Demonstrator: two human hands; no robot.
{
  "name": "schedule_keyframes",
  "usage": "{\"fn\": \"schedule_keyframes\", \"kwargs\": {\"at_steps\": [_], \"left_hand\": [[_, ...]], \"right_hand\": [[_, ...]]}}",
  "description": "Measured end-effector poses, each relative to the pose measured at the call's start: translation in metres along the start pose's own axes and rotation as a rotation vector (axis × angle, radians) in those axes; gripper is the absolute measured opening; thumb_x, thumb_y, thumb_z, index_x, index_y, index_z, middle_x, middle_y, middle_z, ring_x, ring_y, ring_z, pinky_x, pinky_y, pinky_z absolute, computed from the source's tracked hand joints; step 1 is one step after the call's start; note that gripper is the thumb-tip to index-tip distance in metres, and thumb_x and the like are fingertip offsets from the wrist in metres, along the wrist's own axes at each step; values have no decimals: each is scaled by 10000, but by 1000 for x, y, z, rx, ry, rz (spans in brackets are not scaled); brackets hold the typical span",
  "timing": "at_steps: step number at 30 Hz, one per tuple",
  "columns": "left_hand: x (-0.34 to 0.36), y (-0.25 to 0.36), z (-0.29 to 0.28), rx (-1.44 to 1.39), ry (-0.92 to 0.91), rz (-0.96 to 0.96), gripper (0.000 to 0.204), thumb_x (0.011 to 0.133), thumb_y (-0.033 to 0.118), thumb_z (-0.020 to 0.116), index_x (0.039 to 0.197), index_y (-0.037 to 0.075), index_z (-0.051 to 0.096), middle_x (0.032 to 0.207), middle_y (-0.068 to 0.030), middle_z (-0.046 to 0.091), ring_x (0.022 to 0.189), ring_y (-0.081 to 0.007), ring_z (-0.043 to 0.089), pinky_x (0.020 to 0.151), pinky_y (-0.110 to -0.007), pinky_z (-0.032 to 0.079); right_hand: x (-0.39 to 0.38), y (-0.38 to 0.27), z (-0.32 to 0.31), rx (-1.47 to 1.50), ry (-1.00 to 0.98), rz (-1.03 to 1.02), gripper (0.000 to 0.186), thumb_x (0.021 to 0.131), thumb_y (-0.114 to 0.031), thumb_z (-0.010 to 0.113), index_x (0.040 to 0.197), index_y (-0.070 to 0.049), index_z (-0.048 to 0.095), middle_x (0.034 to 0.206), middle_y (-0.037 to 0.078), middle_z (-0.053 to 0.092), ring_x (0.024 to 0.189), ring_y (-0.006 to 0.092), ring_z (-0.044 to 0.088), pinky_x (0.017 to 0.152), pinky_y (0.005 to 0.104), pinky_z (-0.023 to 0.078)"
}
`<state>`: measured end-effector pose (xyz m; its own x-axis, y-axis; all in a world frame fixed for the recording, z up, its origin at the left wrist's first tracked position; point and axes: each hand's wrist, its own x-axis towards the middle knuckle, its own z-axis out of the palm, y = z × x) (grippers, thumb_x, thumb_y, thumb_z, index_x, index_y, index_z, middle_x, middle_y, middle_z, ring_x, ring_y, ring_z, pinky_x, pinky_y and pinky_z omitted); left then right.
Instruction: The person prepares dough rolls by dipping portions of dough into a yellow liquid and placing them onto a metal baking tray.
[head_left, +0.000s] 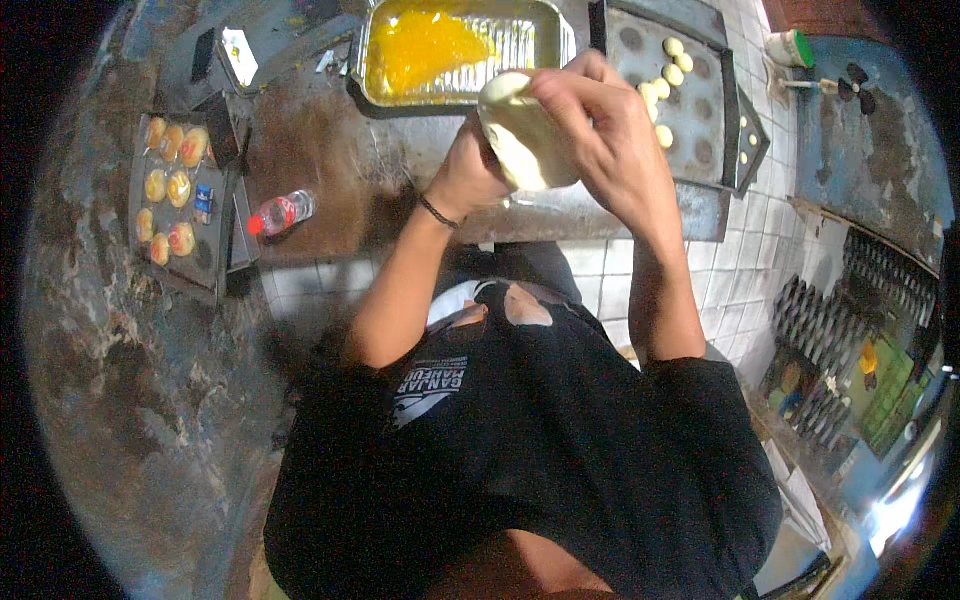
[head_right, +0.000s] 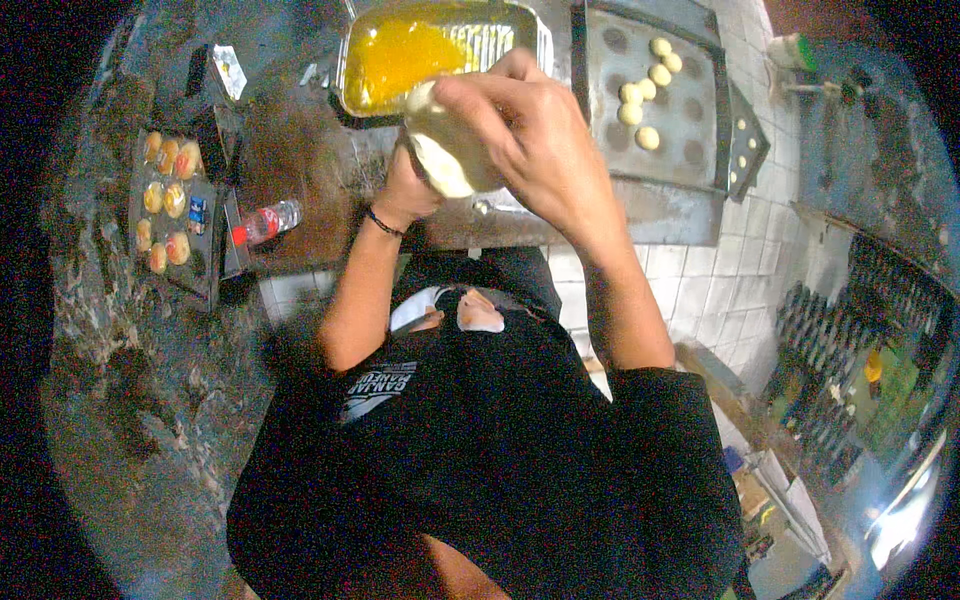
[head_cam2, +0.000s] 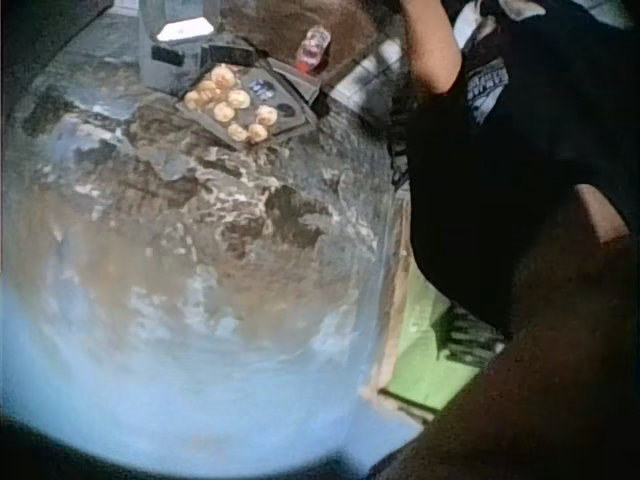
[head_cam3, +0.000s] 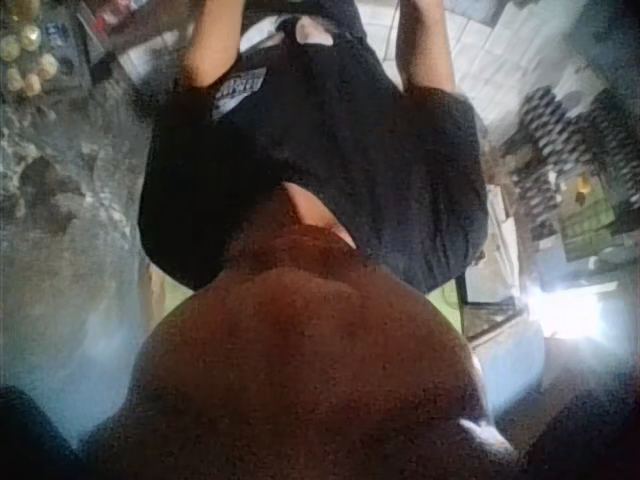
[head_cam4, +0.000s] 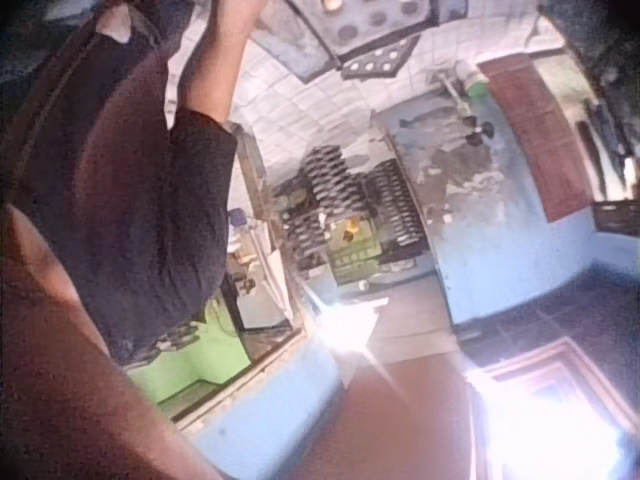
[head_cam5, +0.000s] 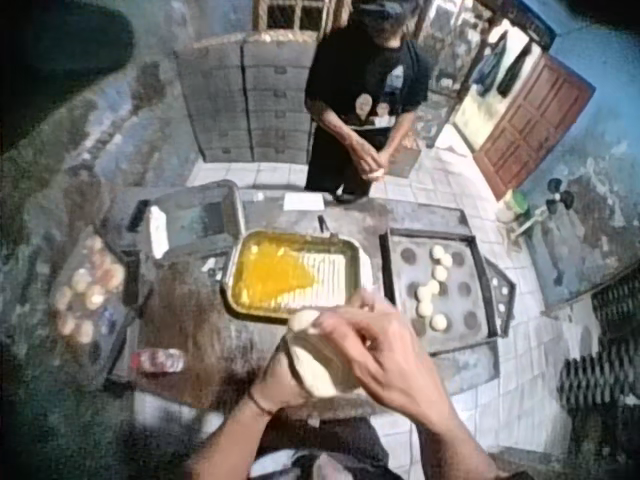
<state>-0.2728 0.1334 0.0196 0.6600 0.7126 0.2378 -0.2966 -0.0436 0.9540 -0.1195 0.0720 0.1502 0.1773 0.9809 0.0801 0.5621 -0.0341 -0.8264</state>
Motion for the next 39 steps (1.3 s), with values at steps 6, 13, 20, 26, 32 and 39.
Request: {"fn": "schedule_keyframes", "kwargs": {"at_steps": [6,13,20,26,32,39], "left_hand": [[-36,-7,-16,371,-68,53,685,701,176,916,1276,-4,590,1180,-161,692,1050,-301,691,951,-406,543],[-76,-6,-58,707,347,-311,728,649,328,932,1227,24,611,1155,-162,692,1073,-358,671,976,-461,516],[-136,-49,-156,1468,47,-157,512,790,299,768,1204,27,641,1159,-157,690,1101,-348,645,999,-505,455],[-155,-50,-178,1426,267,-38,624,810,283,763,1331,21,539,1291,-176,615,1152,-354,607,1063,-501,434],[-131,-24,-149,543,731,-294,704,745,121,847,1350,0,507,1290,-175,599,1138,-370,623,1055,-475,460],[-139,-22,-174,1218,625,-294,698,736,51,842,1345,-11,505,1241,-199,627,1123,-412,626,1028,-472,472]], "right_hand": [[-33,75,45,487,-8,346,634,1071,-553,390,1278,-44,706,1168,138,684,980,231,641,845,368,538],[-172,294,154,-753,-426,356,224,951,-164,568,1151,-90,638,1165,139,657,1016,372,691,829,502,591],[-130,262,138,-176,-455,211,377,975,-116,473,1332,-14,541,1229,230,655,1182,423,618,1020,477,495],[25,270,151,-340,-144,-20,306,931,-46,565,1237,-51,579,1094,240,627,1067,456,612,897,516,512],[106,304,196,-462,-202,-140,396,907,-34,533,1276,-108,659,1137,217,646,1106,407,641,959,479,538],[128,314,208,-588,-390,-80,325,915,-92,610,1234,-102,670,1098,204,664,1060,403,659,935,480,547]]}}
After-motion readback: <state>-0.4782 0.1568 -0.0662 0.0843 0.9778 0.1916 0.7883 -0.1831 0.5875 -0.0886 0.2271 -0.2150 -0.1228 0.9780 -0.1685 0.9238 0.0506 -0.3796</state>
